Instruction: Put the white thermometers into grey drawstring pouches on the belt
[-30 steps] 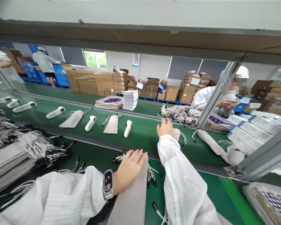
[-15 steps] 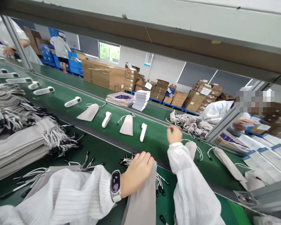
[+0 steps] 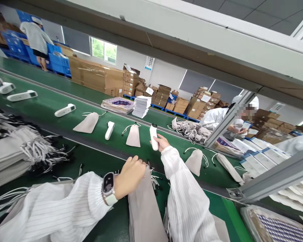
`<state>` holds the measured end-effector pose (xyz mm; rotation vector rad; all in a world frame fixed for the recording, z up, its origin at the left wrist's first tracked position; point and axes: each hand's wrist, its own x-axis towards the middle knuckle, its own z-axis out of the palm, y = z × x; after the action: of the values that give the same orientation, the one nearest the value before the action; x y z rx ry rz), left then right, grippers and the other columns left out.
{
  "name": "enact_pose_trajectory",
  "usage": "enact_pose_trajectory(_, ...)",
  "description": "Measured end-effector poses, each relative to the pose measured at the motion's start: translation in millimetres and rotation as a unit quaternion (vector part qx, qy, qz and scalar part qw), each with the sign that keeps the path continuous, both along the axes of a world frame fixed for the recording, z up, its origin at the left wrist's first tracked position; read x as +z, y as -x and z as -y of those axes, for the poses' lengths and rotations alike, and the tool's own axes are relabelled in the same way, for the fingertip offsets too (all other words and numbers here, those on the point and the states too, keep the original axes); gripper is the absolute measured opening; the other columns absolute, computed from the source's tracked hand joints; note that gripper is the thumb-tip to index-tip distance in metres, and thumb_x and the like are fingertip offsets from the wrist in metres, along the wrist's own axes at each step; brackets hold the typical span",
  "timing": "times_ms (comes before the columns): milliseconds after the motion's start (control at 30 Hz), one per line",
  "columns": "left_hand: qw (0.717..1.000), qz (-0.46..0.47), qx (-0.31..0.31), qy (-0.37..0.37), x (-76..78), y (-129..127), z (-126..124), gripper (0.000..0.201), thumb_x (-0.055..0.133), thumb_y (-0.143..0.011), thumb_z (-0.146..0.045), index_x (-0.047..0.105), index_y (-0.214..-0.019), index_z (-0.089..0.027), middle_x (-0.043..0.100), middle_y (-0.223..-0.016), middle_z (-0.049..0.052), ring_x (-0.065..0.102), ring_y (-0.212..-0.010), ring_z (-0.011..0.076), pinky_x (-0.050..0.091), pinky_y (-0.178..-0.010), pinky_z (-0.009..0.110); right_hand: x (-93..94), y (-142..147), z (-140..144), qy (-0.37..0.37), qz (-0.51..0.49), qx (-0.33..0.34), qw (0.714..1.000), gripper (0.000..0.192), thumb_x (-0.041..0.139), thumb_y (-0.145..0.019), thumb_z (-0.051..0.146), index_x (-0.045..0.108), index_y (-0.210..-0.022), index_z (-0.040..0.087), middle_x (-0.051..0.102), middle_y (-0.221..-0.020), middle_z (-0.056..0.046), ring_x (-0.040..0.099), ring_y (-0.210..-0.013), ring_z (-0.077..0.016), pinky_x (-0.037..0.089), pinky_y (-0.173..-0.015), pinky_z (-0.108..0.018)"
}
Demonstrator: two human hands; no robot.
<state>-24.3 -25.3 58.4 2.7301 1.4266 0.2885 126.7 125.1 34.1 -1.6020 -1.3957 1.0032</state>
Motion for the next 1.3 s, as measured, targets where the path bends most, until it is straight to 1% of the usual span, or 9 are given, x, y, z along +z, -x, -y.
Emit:
enact_pose_trajectory(200, 0.993, 0.011, -0.095, 0.065, 9.3, 14, -6, 0.013, 0.045, -0.074, -0.010, 0.052, -0.083, -0.017, 0.060, -0.076, 0.004, 0.054, -0.074, 0.0211, 0.037, -0.059, 0.029, 32.3, -20, 52, -0.066, -0.342, 0.114, 0.930, 0.053, 0.060, -0.067, 0.017, 0.033, -0.111, 0.027, 0.061, -0.085, 0.000, 0.063, -0.075, -0.0179, 0.053, -0.066, -0.038)
enact_pose_trajectory(400, 0.974, 0.146, -0.110, 0.134, 25.4, 15, -13, 0.014, 0.043, -0.081, -0.030, 0.047, -0.076, -0.018, 0.054, -0.075, 0.000, 0.051, -0.071, 0.0165, 0.033, -0.056, 0.023, 58.2, -13, 73, -0.132, -0.387, 0.149, 0.900, 0.048, 0.062, -0.067, 0.020, 0.033, -0.103, 0.031, 0.060, -0.077, 0.004, 0.064, -0.069, -0.0186, 0.053, -0.062, -0.041)
enact_pose_trajectory(633, 0.945, 0.286, -0.065, 0.143, 29.1, 11, -13, 0.022, 0.033, -0.085, -0.035, 0.042, -0.073, -0.019, 0.041, -0.067, -0.004, 0.042, -0.060, 0.0113, 0.029, -0.053, 0.021, 58.0, -14, 69, -0.106, -0.428, 0.104, 0.891, 0.031, 0.058, -0.072, 0.029, 0.035, -0.093, 0.028, 0.059, -0.070, 0.004, 0.064, -0.070, -0.0187, 0.053, -0.065, -0.041)
enact_pose_trajectory(833, 0.938, 0.328, -0.055, 0.094, 26.9, 9, -19, 0.018, 0.035, -0.085, -0.030, 0.046, -0.077, -0.019, 0.039, -0.078, -0.002, 0.043, -0.073, 0.0121, 0.035, -0.068, 0.024, 56.6, -14, 77, -0.074, -0.374, 0.193, 0.904, 0.032, 0.058, -0.071, 0.042, 0.040, -0.091, 0.025, 0.059, -0.072, 0.003, 0.061, -0.067, -0.0140, 0.052, -0.059, -0.032)
enact_pose_trajectory(1000, 0.931, 0.365, -0.016, -0.007, 27.0, 14, -30, 0.019, 0.037, -0.084, -0.031, 0.047, -0.076, -0.018, 0.037, -0.082, 0.000, 0.043, -0.074, 0.0121, 0.037, -0.069, 0.023, 55.5, 4, 94, 0.094, -0.130, 0.348, 0.923, 0.052, 0.038, -0.070, 0.065, 0.055, -0.071, 0.016, 0.053, -0.059, -0.001, 0.046, -0.044, -0.0073, 0.033, -0.032, -0.016)
enact_pose_trajectory(1067, 0.937, 0.349, 0.008, -0.007, 29.3, 19, -32, 0.022, 0.036, -0.084, -0.034, 0.047, -0.075, -0.018, 0.039, -0.082, 0.000, 0.044, -0.075, 0.0130, 0.037, -0.068, 0.024, 55.1, 7, 94, 0.066, -0.049, 0.311, 0.947, 0.060, 0.030, -0.071, 0.067, 0.056, -0.063, 0.014, 0.047, -0.048, 0.001, 0.034, -0.034, -0.0047, 0.022, -0.029, -0.016)
enact_pose_trajectory(1133, 0.945, 0.320, 0.051, 0.036, 35.7, 25, -30, 0.028, 0.034, -0.083, -0.041, 0.047, -0.076, -0.018, 0.043, -0.076, 0.000, 0.046, -0.071, 0.0144, 0.037, -0.064, 0.025, 53.1, 1, 88, -0.082, -0.003, 0.185, 0.979, 0.056, 0.032, -0.073, 0.064, 0.058, -0.066, 0.015, 0.045, -0.044, 0.002, 0.029, -0.032, -0.0041, 0.022, -0.031, -0.018)
enact_pose_trajectory(1233, 0.943, 0.250, 0.034, 0.215, 52.3, 33, -18, 0.040, 0.034, -0.079, -0.052, 0.050, -0.069, -0.016, 0.044, -0.057, -0.002, 0.044, -0.053, 0.0129, 0.032, -0.050, 0.023, 46.0, -22, 69, -0.320, 0.077, -0.047, 0.943, 0.043, 0.044, -0.070, 0.058, 0.058, -0.064, 0.017, 0.047, -0.045, 0.003, 0.038, -0.040, -0.0064, 0.033, -0.043, -0.019)
enact_pose_trajectory(1300, 0.913, 0.262, -0.033, 0.310, 63.3, 34, -7, 0.044, 0.033, -0.080, -0.051, 0.051, -0.061, -0.016, 0.037, -0.047, -0.004, 0.036, -0.043, 0.0093, 0.027, -0.044, 0.022, 41.5, -38, 57, -0.349, 0.092, -0.133, 0.923, 0.044, 0.045, -0.069, 0.057, 0.054, -0.055, 0.017, 0.046, -0.042, 0.002, 0.041, -0.043, -0.0074, 0.036, -0.047, -0.020)
